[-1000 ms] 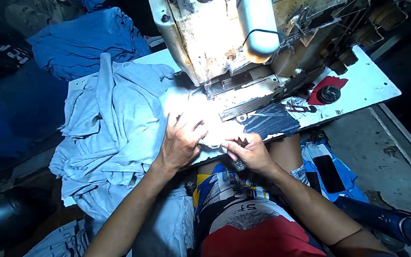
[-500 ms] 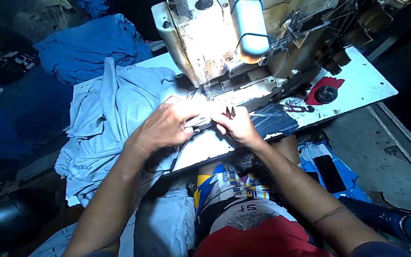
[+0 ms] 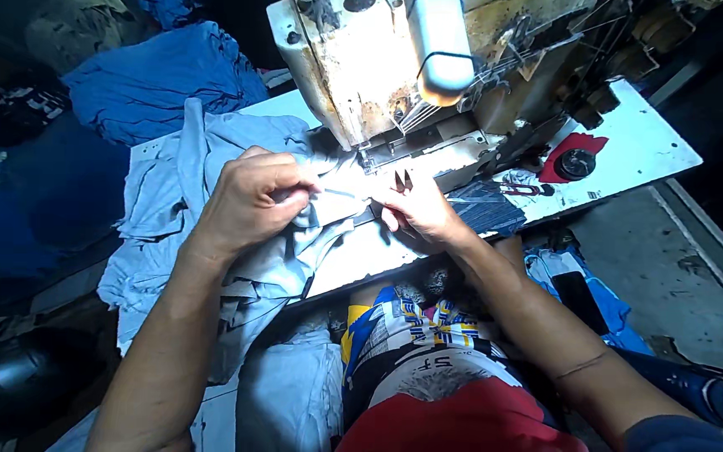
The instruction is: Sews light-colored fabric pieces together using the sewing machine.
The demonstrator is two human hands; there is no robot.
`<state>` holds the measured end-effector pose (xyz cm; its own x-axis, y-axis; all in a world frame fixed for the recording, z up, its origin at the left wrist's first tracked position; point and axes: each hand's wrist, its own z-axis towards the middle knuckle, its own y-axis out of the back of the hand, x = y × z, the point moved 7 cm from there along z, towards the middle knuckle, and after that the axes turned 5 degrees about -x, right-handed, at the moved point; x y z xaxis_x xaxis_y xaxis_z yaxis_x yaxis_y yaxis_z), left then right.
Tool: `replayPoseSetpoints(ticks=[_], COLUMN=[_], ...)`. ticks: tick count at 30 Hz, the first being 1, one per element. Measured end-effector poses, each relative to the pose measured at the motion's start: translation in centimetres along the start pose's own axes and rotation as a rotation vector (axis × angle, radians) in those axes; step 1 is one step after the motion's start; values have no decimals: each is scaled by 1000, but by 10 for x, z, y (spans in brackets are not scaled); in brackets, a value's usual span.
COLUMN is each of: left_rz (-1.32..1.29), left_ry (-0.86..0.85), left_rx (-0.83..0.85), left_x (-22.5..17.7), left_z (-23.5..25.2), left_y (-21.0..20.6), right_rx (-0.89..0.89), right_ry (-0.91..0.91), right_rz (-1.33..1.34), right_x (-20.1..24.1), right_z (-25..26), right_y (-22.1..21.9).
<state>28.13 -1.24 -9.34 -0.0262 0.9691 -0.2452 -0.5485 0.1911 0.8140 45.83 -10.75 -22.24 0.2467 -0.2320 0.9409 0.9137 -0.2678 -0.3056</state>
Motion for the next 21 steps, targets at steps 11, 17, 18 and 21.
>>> replayPoseSetpoints(ticks=[11, 17, 18, 21], left_rz=[135, 195, 180, 140], left_ry=[-138, -213, -226, -270], left_rx=[-274, -340, -346, -330], left_x=[-19, -44, -46, -52], left_z=[-25, -29, -30, -33], left_y=[-4, -11, -14, -23], right_rx=[126, 110, 102, 49], right_ry=[75, 123, 131, 169], right_rz=[-40, -118, -134, -190], right_x=[-3, -1, 0, 2], right_z=[-21, -32, -35, -46], right_y=[2, 0, -1, 0])
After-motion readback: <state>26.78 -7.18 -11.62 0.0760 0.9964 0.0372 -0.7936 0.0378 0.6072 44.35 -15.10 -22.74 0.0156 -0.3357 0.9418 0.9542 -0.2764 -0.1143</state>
